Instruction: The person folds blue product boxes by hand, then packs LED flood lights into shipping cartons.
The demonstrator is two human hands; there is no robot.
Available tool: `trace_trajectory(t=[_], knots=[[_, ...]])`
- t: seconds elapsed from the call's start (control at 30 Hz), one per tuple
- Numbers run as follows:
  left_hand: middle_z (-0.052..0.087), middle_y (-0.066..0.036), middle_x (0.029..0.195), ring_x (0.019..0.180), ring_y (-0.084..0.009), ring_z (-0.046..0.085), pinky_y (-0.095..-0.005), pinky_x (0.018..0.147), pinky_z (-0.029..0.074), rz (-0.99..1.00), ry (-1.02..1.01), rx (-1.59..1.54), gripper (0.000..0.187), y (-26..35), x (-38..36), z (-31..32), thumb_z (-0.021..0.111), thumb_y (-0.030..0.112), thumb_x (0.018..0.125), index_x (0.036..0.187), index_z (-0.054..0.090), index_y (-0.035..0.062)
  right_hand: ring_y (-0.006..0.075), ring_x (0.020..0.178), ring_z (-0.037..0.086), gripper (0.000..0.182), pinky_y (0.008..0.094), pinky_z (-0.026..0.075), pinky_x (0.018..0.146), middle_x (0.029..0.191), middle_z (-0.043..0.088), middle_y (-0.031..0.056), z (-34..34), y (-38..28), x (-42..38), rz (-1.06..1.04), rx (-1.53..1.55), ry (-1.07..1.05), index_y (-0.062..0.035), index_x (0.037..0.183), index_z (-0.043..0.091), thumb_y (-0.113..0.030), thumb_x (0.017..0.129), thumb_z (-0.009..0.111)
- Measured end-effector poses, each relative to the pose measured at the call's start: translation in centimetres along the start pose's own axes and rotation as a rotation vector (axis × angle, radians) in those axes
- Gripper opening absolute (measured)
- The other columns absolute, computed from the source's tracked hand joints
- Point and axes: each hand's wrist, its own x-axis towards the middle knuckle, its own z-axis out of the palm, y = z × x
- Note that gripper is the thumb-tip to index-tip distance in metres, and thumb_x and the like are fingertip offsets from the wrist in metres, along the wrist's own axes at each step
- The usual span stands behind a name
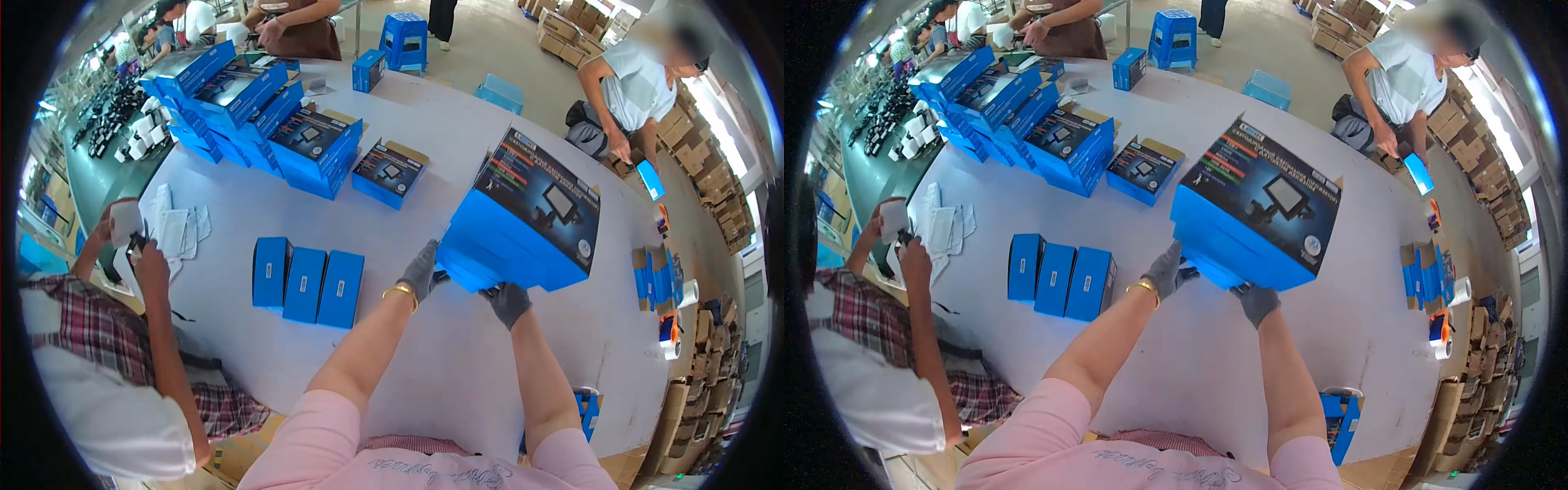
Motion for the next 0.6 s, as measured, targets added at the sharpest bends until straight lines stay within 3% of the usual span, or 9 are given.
trace_trajectory(t=[0.03, 0.07, 0.13, 0.2, 0.23, 0.37, 0.47, 0.5, 0.6], knots=[[0.046, -0.014, 0.124, 0.099, -0.0273, 0.057, -0.0418, 0.082, 0.054, -0.041, 0.103, 0.115, 0.058, 0.5, 2.4, -0.8, 0.053, 0.049, 0.092, 0.129, 0.042, 0.0053, 0.0307, 0.124, 0.045, 0.047, 0.0521, 0.039, 0.102, 0.138, 0.044, 0.0107, 0.3, -0.7, 1.6, 0.0, 0.012, 0.022, -0.0119, 0.134, 0.038, -0.04, 0.097, 0.043], [0.051, -0.016, 0.118, 0.097, -0.03, 0.058, -0.0424, 0.082, 0.053, 0.334, -0.037, 0.991, 0.054, 1.0, 6.5, -4.3, 0.054, 0.045, 0.092, 0.127, 0.045, 0.0051, 0.0302, 0.124, 0.045, 0.048, 0.0512, 0.039, 0.101, 0.137, 0.045, 0.0105, 0.6, -1.3, 3.1, -0.002, 0.024, 0.044, -0.0114, 0.133, 0.039, -0.041, 0.096, 0.044], [0.058, -0.02, 0.109, 0.095, -0.035, 0.059, -0.0432, 0.083, 0.051, 0.494, 0.052, 1.508, 0.044, 4.0, 11.7, -6.3, 0.056, 0.035, 0.089, 0.12, 0.05, 0.0038, 0.029, 0.122, 0.047, 0.051, 0.0503, 0.041, 0.099, 0.135, 0.046, 0.0096, 1.3, -2.2, 5.6, -0.037, -0.044, 0.029, -0.0113, 0.132, 0.04, -0.044, 0.094, 0.047], [0.06, -0.022, 0.106, 0.098, -0.0394, 0.058, -0.0443, 0.085, 0.049, 0.487, 0.36, 1.334, 0.035, 10.0, 10.3, -2.6, 0.055, 0.026, 0.088, 0.116, 0.054, 0.0058, 0.0279, 0.12, 0.049, 0.05, 0.049, 0.043, 0.098, 0.134, 0.047, 0.0096, 2.3, -2.8, 7.1, -0.038, -0.087, 0.012, -0.0103, 0.131, 0.042, -0.044, 0.094, 0.047], [0.06, -0.021, 0.106, 0.099, -0.0417, 0.057, -0.0451, 0.086, 0.048, 0.718, 0.438, 1.516, 0.031, 13.2, 9.1, -1.3, 0.053, 0.023, 0.088, 0.115, 0.055, 0.0089, 0.0273, 0.118, 0.05, 0.047, 0.0482, 0.044, 0.097, 0.133, 0.048, 0.0099, 3.0, -3.2, 7.6, -0.029, -0.097, 0.003, -0.0094, 0.129, 0.043, -0.042, 0.095, 0.046], [0.051, -0.016, 0.128, 0.122, -0.0347, 0.045, -0.0438, 0.101, 0.038, 0.79, 0.419, 1.766, 0.042, 18.6, 15.9, -4.9, 0.05, 0.034, 0.09, 0.125, 0.053, 0.0112, 0.026, 0.114, 0.054, 0.035, 0.0441, 0.047, 0.097, 0.127, 0.052, 0.0116, 2.3, -3.2, 11.1, -0.126, -0.312, -0.13, -0.0054, 0.125, 0.048, -0.029, 0.099, 0.043], [0.039, -0.013, 0.143, 0.134, -0.0301, 0.033, -0.0436, 0.108, 0.031, 0.588, 0.356, 2.039, 0.049, 20.0, 13.9, -2.9, 0.05, 0.039, 0.09, 0.132, 0.048, 0.0133, 0.0257, 0.113, 0.054, 0.027, 0.0414, 0.048, 0.097, 0.123, 0.054, 0.0125, 3.9, -3.9, 12.1, -0.13, -0.337, -0.072, -0.0027, 0.122, 0.049, -0.017, 0.099, 0.042], [0.035, -0.011, 0.147, 0.138, -0.0286, 0.028, -0.0435, 0.109, 0.029, 0.464, 0.336, 2.166, 0.052, 20.3, 12.5, -1.9, 0.049, 0.041, 0.09, 0.134, 0.046, 0.014, 0.0263, 0.113, 0.054, 0.029, 0.0415, 0.048, 0.096, 0.124, 0.054, 0.0126, 3.4, -3.7, 13.0, -0.222, -0.595, -0.13, -0.003, 0.123, 0.049, -0.018, 0.099, 0.043], [0.038, -0.013, 0.144, 0.134, -0.0296, 0.032, -0.0439, 0.107, 0.031, 0.592, 0.336, 2.246, 0.05, 19.2, 14.0, -4.4, 0.047, 0.038, 0.091, 0.132, 0.047, 0.0107, 0.0276, 0.114, 0.052, 0.036, 0.0417, 0.047, 0.095, 0.128, 0.051, 0.0122, 2.4, -2.8, 14.7, -0.432, -1.138, -0.281, -0.0042, 0.126, 0.047, -0.026, 0.098, 0.045]])
